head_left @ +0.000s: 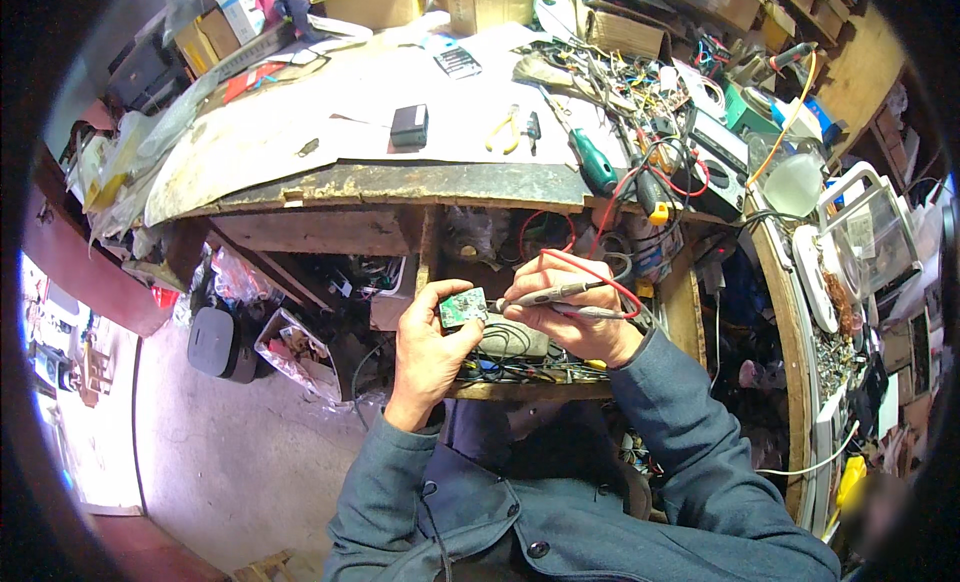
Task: The person holds a small green circuit board and uses multimeter probes to test various points on it. The person repeatedly touches different pads and components with the probes while holding the board steady.
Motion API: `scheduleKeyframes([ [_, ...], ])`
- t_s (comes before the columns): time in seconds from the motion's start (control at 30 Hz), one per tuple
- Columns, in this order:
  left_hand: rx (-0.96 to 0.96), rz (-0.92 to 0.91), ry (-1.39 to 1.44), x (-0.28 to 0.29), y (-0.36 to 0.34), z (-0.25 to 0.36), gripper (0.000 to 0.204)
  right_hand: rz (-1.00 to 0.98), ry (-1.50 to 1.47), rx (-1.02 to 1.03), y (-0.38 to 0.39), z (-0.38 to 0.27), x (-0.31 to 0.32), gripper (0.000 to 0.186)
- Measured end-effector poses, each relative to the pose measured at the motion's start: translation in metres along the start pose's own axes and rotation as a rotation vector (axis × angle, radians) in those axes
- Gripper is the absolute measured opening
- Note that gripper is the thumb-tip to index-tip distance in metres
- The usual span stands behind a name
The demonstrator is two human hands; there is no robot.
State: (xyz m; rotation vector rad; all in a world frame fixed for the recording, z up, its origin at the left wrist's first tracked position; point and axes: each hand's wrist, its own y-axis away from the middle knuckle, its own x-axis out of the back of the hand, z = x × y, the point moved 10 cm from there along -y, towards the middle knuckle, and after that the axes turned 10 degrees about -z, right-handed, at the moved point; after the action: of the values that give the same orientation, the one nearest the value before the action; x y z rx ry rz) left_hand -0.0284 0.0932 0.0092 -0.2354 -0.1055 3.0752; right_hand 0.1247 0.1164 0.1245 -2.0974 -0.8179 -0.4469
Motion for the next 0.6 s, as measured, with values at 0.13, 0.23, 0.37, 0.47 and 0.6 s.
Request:
scheduleKeyframes([
  [0.13,-0.013,-0.006,0.008,0.0000,-0.0002,-0.0006,0.040,0.003,0.022,0.003,-0.0004,-0.0004,0.0004,0.016],
  [0.23,-0.020,-0.002,0.000,0.0017,-0.0006,-0.0036,0.040,-0.006,0.028,0.003,-0.0002,-0.0002,-0.0007,0.014],
  [0.37,-0.011,-0.002,0.003,0.0010,-0.0002,-0.0017,0.041,-0.031,0.042,-0.001,-0.0002,-0.0002,-0.0018,0.013],
  [0.47,-0.018,-0.005,0.040,0.0013,0.0001,-0.0040,0.041,-0.055,0.079,-0.002,-0.0016,-0.0022,-0.0034,0.012],
  [0.6,-0.011,-0.005,0.015,-0.0001,0.0010,0.0009,0.042,-0.070,0.062,-0.002,-0.0018,-0.0028,-0.0047,0.013],
])
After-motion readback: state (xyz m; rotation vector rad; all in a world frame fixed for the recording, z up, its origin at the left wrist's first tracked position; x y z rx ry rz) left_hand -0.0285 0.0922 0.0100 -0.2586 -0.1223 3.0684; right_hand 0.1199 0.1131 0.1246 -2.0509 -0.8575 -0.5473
